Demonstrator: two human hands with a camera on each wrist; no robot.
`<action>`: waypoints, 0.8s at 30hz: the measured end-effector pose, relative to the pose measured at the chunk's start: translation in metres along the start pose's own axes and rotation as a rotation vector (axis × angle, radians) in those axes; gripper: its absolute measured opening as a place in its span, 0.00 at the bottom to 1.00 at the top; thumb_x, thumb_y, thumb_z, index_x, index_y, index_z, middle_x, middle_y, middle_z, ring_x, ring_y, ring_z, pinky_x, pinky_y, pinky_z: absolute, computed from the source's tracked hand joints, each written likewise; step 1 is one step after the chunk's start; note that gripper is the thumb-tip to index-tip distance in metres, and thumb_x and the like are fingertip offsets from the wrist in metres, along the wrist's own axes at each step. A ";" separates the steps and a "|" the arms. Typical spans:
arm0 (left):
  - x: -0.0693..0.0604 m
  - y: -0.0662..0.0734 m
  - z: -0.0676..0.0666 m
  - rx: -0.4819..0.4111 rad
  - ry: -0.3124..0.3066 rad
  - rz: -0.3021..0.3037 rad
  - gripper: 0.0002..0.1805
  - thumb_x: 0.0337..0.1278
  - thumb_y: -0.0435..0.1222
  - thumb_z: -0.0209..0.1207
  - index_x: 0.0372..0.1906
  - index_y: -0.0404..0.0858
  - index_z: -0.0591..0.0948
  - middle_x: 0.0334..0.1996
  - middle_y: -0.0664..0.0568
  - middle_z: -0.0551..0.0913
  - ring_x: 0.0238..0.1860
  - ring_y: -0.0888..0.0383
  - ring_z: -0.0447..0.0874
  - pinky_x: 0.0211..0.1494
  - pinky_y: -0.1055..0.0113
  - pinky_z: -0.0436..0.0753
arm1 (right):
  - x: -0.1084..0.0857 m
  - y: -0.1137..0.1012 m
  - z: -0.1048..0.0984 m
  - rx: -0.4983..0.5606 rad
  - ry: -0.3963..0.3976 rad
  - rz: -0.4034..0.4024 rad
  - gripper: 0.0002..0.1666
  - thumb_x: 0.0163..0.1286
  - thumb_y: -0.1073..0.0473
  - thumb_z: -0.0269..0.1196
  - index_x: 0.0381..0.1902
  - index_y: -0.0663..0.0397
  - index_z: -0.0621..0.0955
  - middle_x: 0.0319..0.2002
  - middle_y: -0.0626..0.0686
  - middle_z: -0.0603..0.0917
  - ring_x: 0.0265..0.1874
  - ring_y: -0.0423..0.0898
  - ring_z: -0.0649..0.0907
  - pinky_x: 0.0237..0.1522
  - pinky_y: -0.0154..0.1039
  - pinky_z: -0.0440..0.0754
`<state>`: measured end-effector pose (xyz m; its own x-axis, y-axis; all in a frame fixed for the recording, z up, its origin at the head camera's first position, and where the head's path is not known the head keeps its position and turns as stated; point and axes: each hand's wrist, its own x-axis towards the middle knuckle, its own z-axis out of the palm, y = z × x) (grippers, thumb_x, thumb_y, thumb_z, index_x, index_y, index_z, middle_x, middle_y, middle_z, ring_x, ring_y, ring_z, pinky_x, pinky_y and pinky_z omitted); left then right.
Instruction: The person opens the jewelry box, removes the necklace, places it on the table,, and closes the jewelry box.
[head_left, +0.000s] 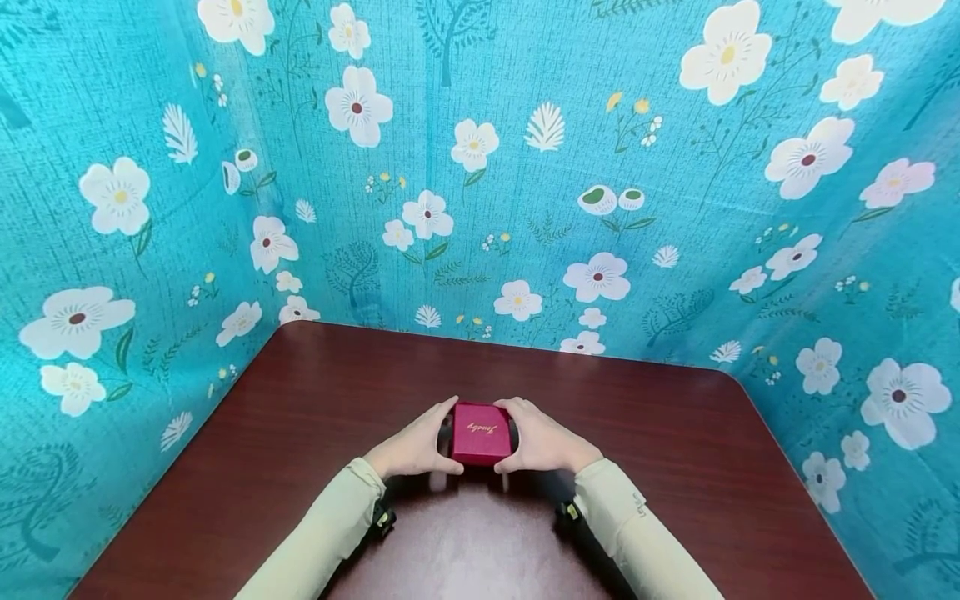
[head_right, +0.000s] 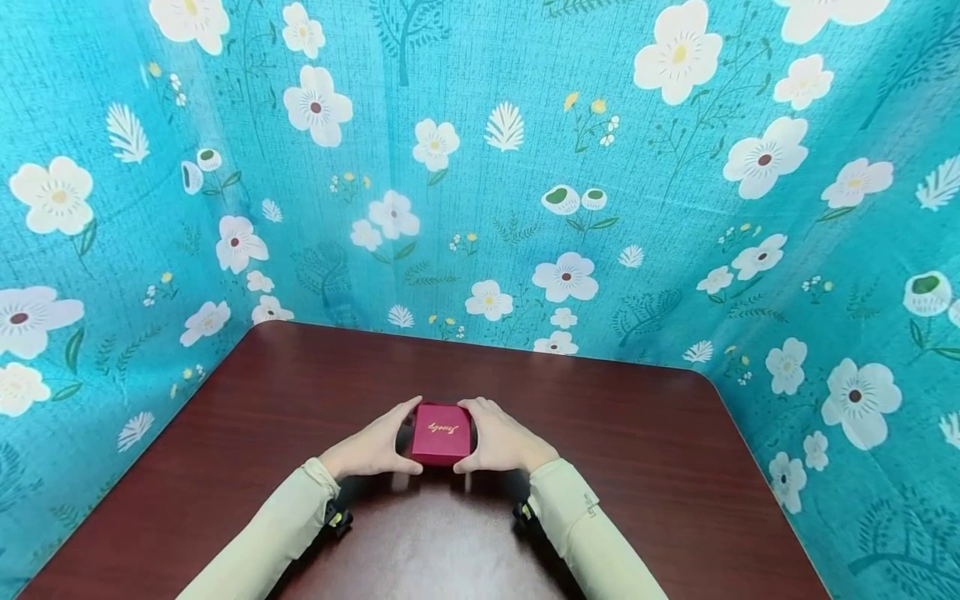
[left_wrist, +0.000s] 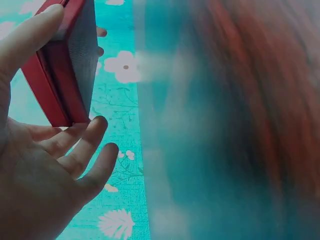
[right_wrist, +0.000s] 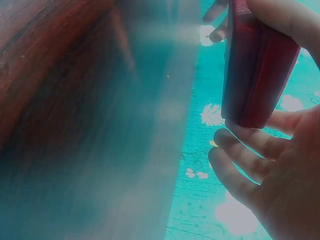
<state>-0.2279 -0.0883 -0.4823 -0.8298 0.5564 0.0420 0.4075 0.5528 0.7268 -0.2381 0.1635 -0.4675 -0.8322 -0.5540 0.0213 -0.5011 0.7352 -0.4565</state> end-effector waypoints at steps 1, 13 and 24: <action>0.000 0.001 -0.001 -0.022 0.002 0.003 0.59 0.40 0.44 0.74 0.73 0.33 0.48 0.62 0.43 0.64 0.58 0.50 0.68 0.57 0.54 0.72 | -0.001 0.000 -0.001 0.001 0.003 0.001 0.58 0.35 0.38 0.77 0.64 0.47 0.64 0.51 0.43 0.70 0.49 0.39 0.70 0.44 0.40 0.77; 0.001 0.004 0.004 -0.225 0.057 0.035 0.59 0.39 0.35 0.74 0.73 0.34 0.47 0.64 0.44 0.64 0.59 0.49 0.67 0.59 0.53 0.71 | -0.011 -0.004 -0.016 0.010 0.048 -0.015 0.59 0.35 0.40 0.78 0.64 0.45 0.63 0.51 0.42 0.70 0.50 0.39 0.69 0.42 0.40 0.79; 0.005 0.008 0.007 -0.369 0.054 0.064 0.56 0.39 0.30 0.73 0.72 0.35 0.49 0.62 0.43 0.65 0.58 0.49 0.67 0.57 0.51 0.71 | -0.018 -0.006 -0.023 -0.001 0.099 -0.028 0.59 0.34 0.40 0.78 0.65 0.42 0.64 0.52 0.39 0.69 0.50 0.36 0.68 0.42 0.37 0.79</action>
<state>-0.2254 -0.0765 -0.4812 -0.8299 0.5440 0.1240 0.3023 0.2516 0.9194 -0.2252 0.1784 -0.4446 -0.8371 -0.5333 0.1220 -0.5250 0.7202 -0.4536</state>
